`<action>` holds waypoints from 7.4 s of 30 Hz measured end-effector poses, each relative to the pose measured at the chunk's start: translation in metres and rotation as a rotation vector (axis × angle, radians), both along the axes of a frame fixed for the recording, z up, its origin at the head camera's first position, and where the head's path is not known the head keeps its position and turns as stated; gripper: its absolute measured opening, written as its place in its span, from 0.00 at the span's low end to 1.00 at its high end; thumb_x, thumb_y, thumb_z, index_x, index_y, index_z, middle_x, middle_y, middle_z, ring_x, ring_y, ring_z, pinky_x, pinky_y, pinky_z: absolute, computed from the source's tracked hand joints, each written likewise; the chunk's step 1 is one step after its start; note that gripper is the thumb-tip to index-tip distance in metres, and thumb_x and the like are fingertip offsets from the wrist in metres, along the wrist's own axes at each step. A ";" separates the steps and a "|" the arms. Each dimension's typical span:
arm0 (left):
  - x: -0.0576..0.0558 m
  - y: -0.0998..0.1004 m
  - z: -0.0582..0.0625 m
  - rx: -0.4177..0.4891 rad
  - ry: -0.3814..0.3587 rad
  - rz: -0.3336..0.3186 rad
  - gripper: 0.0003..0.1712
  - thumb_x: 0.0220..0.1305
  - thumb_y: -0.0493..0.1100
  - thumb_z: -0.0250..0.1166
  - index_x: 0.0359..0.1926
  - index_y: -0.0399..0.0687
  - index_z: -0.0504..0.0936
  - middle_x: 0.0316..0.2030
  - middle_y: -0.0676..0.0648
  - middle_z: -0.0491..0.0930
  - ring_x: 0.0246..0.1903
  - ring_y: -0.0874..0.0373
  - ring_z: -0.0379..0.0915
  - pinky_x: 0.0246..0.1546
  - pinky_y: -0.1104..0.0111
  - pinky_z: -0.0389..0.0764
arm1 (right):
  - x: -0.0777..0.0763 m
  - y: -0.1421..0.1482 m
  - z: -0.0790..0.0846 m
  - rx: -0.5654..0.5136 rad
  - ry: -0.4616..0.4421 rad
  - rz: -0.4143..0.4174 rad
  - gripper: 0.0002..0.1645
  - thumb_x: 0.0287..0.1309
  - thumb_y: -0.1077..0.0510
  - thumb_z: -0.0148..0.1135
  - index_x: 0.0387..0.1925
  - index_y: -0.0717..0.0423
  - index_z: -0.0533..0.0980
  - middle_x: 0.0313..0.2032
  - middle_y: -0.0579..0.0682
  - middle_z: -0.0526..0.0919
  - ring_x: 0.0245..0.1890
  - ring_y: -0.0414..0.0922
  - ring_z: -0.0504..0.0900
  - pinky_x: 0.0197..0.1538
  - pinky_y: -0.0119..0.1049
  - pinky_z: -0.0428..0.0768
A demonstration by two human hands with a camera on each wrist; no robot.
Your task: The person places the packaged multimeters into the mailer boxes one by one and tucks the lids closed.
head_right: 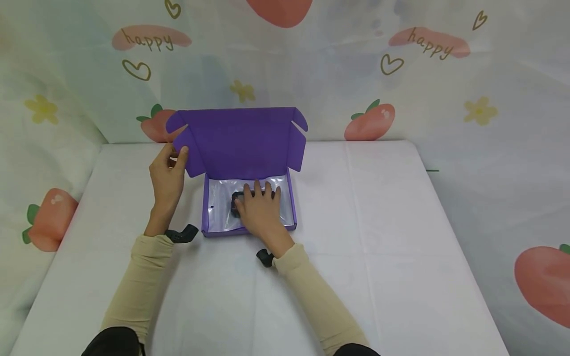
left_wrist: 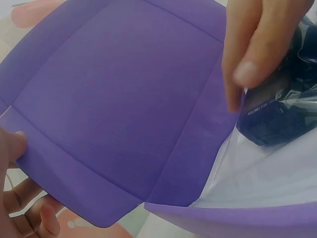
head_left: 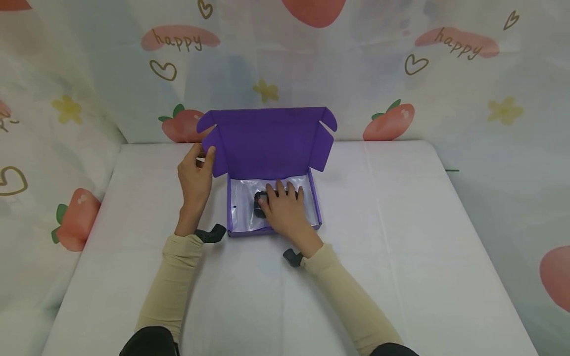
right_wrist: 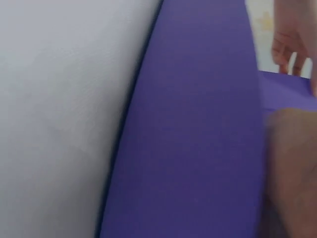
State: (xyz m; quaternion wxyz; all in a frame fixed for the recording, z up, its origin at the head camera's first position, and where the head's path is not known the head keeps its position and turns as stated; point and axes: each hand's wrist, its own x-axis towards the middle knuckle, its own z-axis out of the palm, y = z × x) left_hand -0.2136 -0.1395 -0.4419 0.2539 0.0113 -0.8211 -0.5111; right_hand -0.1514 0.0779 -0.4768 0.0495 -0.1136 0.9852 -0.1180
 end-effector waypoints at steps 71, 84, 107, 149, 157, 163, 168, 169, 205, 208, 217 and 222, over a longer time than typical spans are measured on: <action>0.008 0.004 0.001 -0.015 -0.031 0.007 0.16 0.73 0.54 0.66 0.37 0.46 0.85 0.37 0.45 0.88 0.24 0.62 0.74 0.26 0.75 0.69 | -0.023 0.096 0.039 -0.809 0.400 -0.384 0.06 0.67 0.65 0.60 0.43 0.64 0.75 0.42 0.61 0.88 0.45 0.55 0.90 0.45 0.44 0.83; 0.016 0.006 -0.005 0.017 -0.045 -0.027 0.17 0.70 0.56 0.69 0.38 0.47 0.86 0.26 0.41 0.86 0.19 0.73 0.72 0.24 0.73 0.68 | -0.020 0.098 0.041 -0.847 0.298 -0.316 0.07 0.66 0.66 0.61 0.44 0.65 0.75 0.48 0.64 0.87 0.47 0.60 0.91 0.51 0.51 0.89; 0.040 0.007 -0.026 0.084 -0.066 -0.169 0.18 0.67 0.46 0.73 0.53 0.44 0.83 0.49 0.40 0.88 0.41 0.51 0.88 0.40 0.81 0.81 | -0.014 0.116 0.028 -0.865 0.103 -0.160 0.12 0.69 0.66 0.60 0.51 0.64 0.74 0.53 0.62 0.82 0.59 0.60 0.86 0.60 0.53 0.85; 0.029 -0.044 0.012 0.402 -0.516 -0.775 0.29 0.84 0.62 0.40 0.61 0.50 0.79 0.60 0.49 0.80 0.59 0.56 0.84 0.61 0.68 0.82 | -0.030 0.169 0.069 -1.009 -0.467 0.125 0.45 0.80 0.31 0.19 0.78 0.52 0.63 0.73 0.57 0.72 0.74 0.60 0.72 0.76 0.56 0.68; 0.033 -0.043 0.001 0.284 -0.548 -0.750 0.35 0.84 0.60 0.41 0.66 0.35 0.74 0.57 0.55 0.79 0.62 0.58 0.75 0.63 0.71 0.78 | -0.022 0.171 0.059 -0.949 -0.445 0.073 0.38 0.82 0.34 0.28 0.75 0.47 0.68 0.75 0.48 0.71 0.75 0.46 0.70 0.69 0.29 0.73; 0.037 -0.041 -0.007 0.244 -0.578 -0.706 0.32 0.83 0.59 0.46 0.64 0.34 0.75 0.59 0.52 0.78 0.60 0.63 0.79 0.68 0.66 0.76 | -0.018 0.171 0.051 -0.967 -0.461 0.059 0.37 0.83 0.35 0.31 0.74 0.51 0.69 0.77 0.51 0.68 0.76 0.51 0.68 0.73 0.35 0.71; 0.038 -0.038 -0.010 0.214 -0.581 -0.660 0.28 0.81 0.56 0.53 0.61 0.35 0.76 0.57 0.48 0.80 0.54 0.65 0.82 0.61 0.71 0.81 | -0.015 0.172 0.047 -0.972 -0.467 0.053 0.36 0.82 0.35 0.33 0.74 0.50 0.69 0.76 0.51 0.68 0.77 0.53 0.67 0.78 0.56 0.65; 0.039 -0.037 -0.010 0.207 -0.580 -0.651 0.27 0.81 0.56 0.54 0.61 0.36 0.76 0.56 0.47 0.81 0.53 0.65 0.82 0.60 0.71 0.81 | -0.014 0.172 0.046 -0.973 -0.468 0.049 0.36 0.82 0.35 0.34 0.74 0.50 0.69 0.76 0.51 0.68 0.77 0.53 0.67 0.78 0.58 0.64; 0.050 -0.020 -0.011 0.055 -0.573 -0.443 0.19 0.67 0.46 0.73 0.54 0.41 0.84 0.50 0.40 0.87 0.43 0.62 0.82 0.47 0.77 0.80 | -0.001 0.162 0.034 -0.940 -0.387 0.010 0.27 0.83 0.46 0.45 0.70 0.54 0.74 0.72 0.53 0.74 0.71 0.52 0.73 0.71 0.52 0.76; 0.050 -0.020 -0.012 0.055 -0.588 -0.454 0.20 0.69 0.46 0.71 0.56 0.40 0.83 0.51 0.40 0.85 0.45 0.56 0.82 0.49 0.73 0.81 | 0.001 0.161 0.032 -0.933 -0.372 -0.012 0.25 0.82 0.48 0.49 0.70 0.52 0.74 0.71 0.53 0.75 0.69 0.50 0.74 0.69 0.46 0.79; 0.048 -0.019 -0.013 0.157 -0.745 -0.513 0.33 0.74 0.48 0.66 0.72 0.38 0.68 0.67 0.33 0.73 0.64 0.39 0.77 0.63 0.50 0.82 | 0.004 0.161 0.018 -0.959 -0.413 -0.147 0.32 0.80 0.50 0.52 0.78 0.57 0.61 0.75 0.59 0.68 0.71 0.52 0.73 0.63 0.32 0.81; 0.048 -0.020 -0.017 0.195 -0.810 -0.535 0.33 0.76 0.49 0.64 0.74 0.40 0.66 0.69 0.34 0.72 0.62 0.40 0.79 0.61 0.54 0.84 | 0.008 0.159 0.010 -0.909 -0.455 -0.165 0.34 0.80 0.49 0.52 0.79 0.54 0.59 0.76 0.60 0.67 0.77 0.57 0.67 0.70 0.47 0.73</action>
